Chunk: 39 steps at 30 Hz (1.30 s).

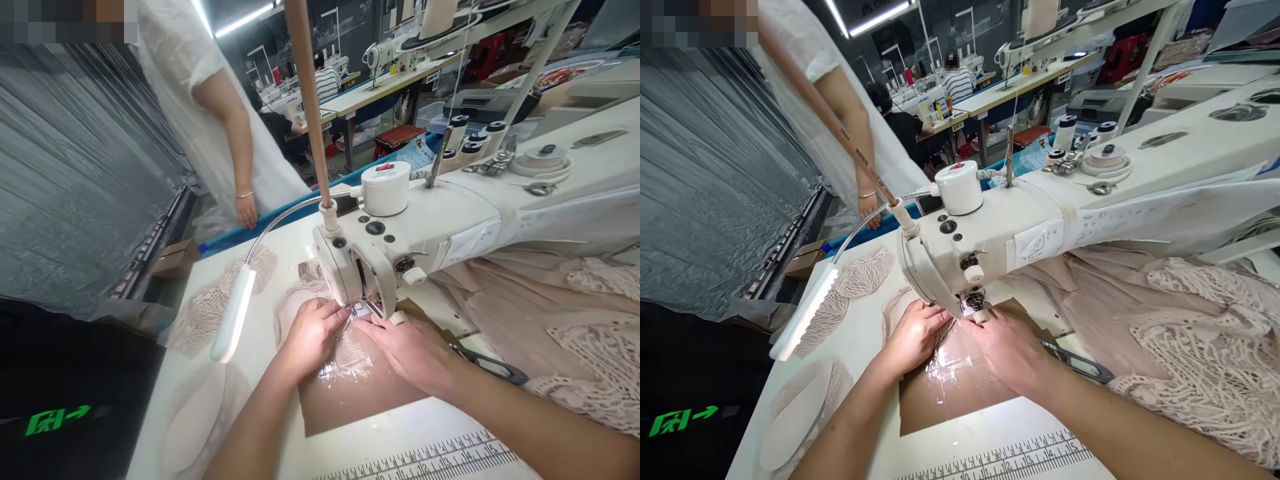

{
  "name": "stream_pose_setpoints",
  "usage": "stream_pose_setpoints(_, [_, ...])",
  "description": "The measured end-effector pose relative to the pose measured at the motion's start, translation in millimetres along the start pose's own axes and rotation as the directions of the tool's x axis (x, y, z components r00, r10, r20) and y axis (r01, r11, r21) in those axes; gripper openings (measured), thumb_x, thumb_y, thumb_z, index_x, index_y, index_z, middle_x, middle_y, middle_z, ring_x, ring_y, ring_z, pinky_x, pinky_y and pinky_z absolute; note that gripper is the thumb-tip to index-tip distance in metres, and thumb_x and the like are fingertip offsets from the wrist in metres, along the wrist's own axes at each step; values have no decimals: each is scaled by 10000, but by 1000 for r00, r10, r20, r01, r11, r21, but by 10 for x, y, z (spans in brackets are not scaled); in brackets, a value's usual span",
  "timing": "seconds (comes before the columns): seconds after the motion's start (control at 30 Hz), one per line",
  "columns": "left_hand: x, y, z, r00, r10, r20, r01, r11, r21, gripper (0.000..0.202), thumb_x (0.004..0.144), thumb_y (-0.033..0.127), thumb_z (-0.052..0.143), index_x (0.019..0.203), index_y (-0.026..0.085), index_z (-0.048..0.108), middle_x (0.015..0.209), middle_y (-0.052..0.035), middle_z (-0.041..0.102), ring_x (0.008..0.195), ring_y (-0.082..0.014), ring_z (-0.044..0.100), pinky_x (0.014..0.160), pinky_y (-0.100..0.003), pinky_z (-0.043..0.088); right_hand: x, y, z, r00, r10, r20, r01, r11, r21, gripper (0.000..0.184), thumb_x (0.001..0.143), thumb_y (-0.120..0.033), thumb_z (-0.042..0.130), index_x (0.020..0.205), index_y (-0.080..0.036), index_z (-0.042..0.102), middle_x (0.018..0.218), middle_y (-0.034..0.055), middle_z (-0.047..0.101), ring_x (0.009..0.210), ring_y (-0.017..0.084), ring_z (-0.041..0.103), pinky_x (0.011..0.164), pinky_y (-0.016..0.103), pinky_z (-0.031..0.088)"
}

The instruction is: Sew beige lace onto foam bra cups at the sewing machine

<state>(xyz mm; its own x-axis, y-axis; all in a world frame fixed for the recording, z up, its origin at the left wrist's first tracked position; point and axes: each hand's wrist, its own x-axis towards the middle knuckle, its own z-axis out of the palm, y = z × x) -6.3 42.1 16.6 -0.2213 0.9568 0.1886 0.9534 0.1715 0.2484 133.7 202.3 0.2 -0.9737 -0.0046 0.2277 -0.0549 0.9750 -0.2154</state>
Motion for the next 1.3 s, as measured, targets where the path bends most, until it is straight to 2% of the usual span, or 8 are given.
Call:
stream_pose_setpoints(0.27, [5, 7, -5, 1000, -13, 1, 13, 1000, 26, 412, 866, 93, 443, 1227, 250, 565, 1125, -53, 646, 997, -247, 516, 870, -405, 438, 18, 8, -5, 1000, -10, -19, 10, 999, 37, 452, 769, -31, 428, 1118, -225, 642, 904, 54, 666, 685, 167, 529, 582, 273, 342])
stream_pose_setpoints(0.43, [-45, 43, -80, 995, -102, 3, 100, 983, 153, 369, 832, 120, 479, 1187, 171, 567, 1116, -116, 616, 977, -266, 536, 826, -407, 464, 11, 10, -42, 1000, 5, -5, -5, 995, 100, 442, 799, -32, 397, 1122, -214, 639, 922, 62, 672, 777, 183, 578, 653, 278, 399])
stream_pose_setpoints(0.6, [-103, 190, -254, 959, -272, 86, 256, 954, 156, 211, 899, 251, 446, 954, 167, 631, 961, -104, 618, 866, -237, 582, 732, -352, 493, -7, 35, -20, 997, 71, -27, -67, 990, 127, 392, 840, -56, 384, 1075, -208, 659, 831, 52, 673, 714, 180, 588, 619, 274, 406])
stream_pose_setpoints(0.77, [-125, 355, -231, 948, -288, 135, 272, 954, 123, 189, 877, 199, 448, 803, 170, 619, 855, -76, 600, 787, -206, 571, 690, -320, 486, -6, 43, -41, 996, 89, -16, -86, 987, 136, 355, 879, -91, 375, 1050, -202, 666, 820, 51, 675, 689, 183, 589, 600, 278, 399])
stream_pose_setpoints(0.87, [-138, 388, -131, 964, -252, 84, 244, 966, 90, 187, 872, 200, 453, 897, 158, 634, 913, -93, 606, 824, -216, 564, 717, -339, 492, 0, 46, -51, 996, 82, -36, -75, 983, 166, 339, 882, -95, 377, 1017, -200, 670, 827, 50, 672, 698, 182, 585, 613, 279, 402])
stream_pose_setpoints(1.07, [-157, 416, -60, 996, -70, 63, 66, 996, 57, 301, 905, 232, 418, 1145, 160, 584, 1178, -99, 599, 912, -237, 541, 776, -391, 494, -13, 57, -38, 996, 59, -71, -45, 982, 184, 346, 881, -76, 361, 1012, -200, 656, 846, 49, 655, 732, 181, 566, 657, 285, 393])
stream_pose_setpoints(1.17, [-162, 421, -62, 996, -54, 69, 49, 996, 70, 333, 910, 257, 414, 1189, 159, 565, 1260, -86, 574, 911, -239, 527, 773, -400, 497, -23, 41, -39, 998, -1, -57, 10, 987, 162, 326, 885, -82, 360, 1000, -192, 645, 848, 52, 636, 774, 183, 550, 674, 293, 369])
stream_pose_setpoints(1.3, [-169, 405, -45, 995, -58, 76, 52, 996, 79, 360, 898, 263, 422, 1217, 156, 551, 1293, -83, 560, 898, -245, 517, 779, -410, 495, -18, 1, -66, 998, -65, 11, 63, 989, 135, 266, 872, -89, 397, 954, -178, 634, 826, 37, 596, 687, 159, 494, 605, 292, 314])
